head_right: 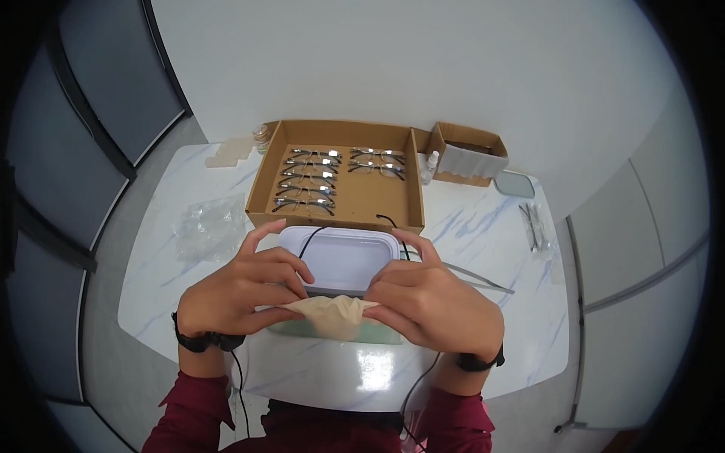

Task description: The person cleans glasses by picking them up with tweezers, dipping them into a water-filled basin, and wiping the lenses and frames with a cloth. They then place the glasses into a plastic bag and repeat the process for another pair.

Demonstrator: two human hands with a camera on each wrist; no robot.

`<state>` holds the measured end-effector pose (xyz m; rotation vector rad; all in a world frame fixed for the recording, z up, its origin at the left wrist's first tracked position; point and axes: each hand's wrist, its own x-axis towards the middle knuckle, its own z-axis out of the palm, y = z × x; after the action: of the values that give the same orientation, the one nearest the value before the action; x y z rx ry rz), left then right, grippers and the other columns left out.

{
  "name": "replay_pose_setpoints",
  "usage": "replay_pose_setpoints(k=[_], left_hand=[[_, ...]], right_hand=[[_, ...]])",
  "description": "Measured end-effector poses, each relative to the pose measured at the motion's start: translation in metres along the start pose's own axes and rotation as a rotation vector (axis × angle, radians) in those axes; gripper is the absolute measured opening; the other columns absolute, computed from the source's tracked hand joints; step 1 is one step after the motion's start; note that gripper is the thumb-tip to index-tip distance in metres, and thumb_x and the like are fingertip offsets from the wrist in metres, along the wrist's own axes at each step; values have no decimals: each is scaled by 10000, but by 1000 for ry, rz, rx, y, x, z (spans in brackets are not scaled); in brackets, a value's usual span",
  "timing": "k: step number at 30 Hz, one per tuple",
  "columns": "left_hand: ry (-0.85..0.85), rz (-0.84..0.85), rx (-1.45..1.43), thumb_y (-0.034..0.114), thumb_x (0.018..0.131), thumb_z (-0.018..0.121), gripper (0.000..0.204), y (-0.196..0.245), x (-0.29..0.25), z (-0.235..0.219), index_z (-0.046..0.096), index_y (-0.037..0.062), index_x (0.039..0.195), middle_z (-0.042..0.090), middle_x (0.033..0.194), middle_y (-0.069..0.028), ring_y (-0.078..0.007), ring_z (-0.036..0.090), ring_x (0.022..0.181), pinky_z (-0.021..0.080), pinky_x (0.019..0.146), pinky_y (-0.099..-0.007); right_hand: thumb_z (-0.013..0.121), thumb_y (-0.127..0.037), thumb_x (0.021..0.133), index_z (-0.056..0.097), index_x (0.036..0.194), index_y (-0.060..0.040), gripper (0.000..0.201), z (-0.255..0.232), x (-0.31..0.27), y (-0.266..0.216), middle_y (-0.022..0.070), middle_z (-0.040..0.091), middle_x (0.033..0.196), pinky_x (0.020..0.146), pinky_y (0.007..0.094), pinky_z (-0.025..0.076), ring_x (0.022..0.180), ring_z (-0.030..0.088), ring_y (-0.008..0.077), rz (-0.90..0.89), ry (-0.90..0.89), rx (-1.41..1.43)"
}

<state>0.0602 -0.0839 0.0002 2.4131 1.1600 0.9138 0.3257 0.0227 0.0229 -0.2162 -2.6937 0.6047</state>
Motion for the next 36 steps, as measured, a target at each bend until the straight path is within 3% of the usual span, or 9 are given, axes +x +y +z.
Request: replay_pose_setpoints(k=[9,14,27,36], left_hand=[[-33,1,95,42,692,823,200,7,5,6,668,54,819,670,866,-10,-177,655,982,221,1168,-608],[-3,18,80,14,649,829,234,3,7,10,665,56,812,664,838,-6,-175,664,925,239,1165,-601],[80,14,116,27,687,811,198,3,15,21,647,79,784,613,810,22,-157,652,899,261,1159,-582],[129,47,226,11,595,831,270,1,17,25,649,70,785,615,844,28,-143,644,898,277,1153,-579]], right_hand=[[684,-143,883,681,879,-28,115,-1,-1,-1,63,671,825,1123,551,310,826,667,238,-16,-8,17],[706,-117,843,659,853,-16,112,3,1,-1,68,653,789,1115,559,327,799,659,250,-42,-2,-36],[700,-51,792,643,810,-15,70,18,13,-5,64,589,673,1088,531,367,736,635,231,-37,54,-86],[667,-30,760,628,785,-14,49,26,17,-7,60,561,650,1072,520,384,714,619,228,-39,62,-117]])
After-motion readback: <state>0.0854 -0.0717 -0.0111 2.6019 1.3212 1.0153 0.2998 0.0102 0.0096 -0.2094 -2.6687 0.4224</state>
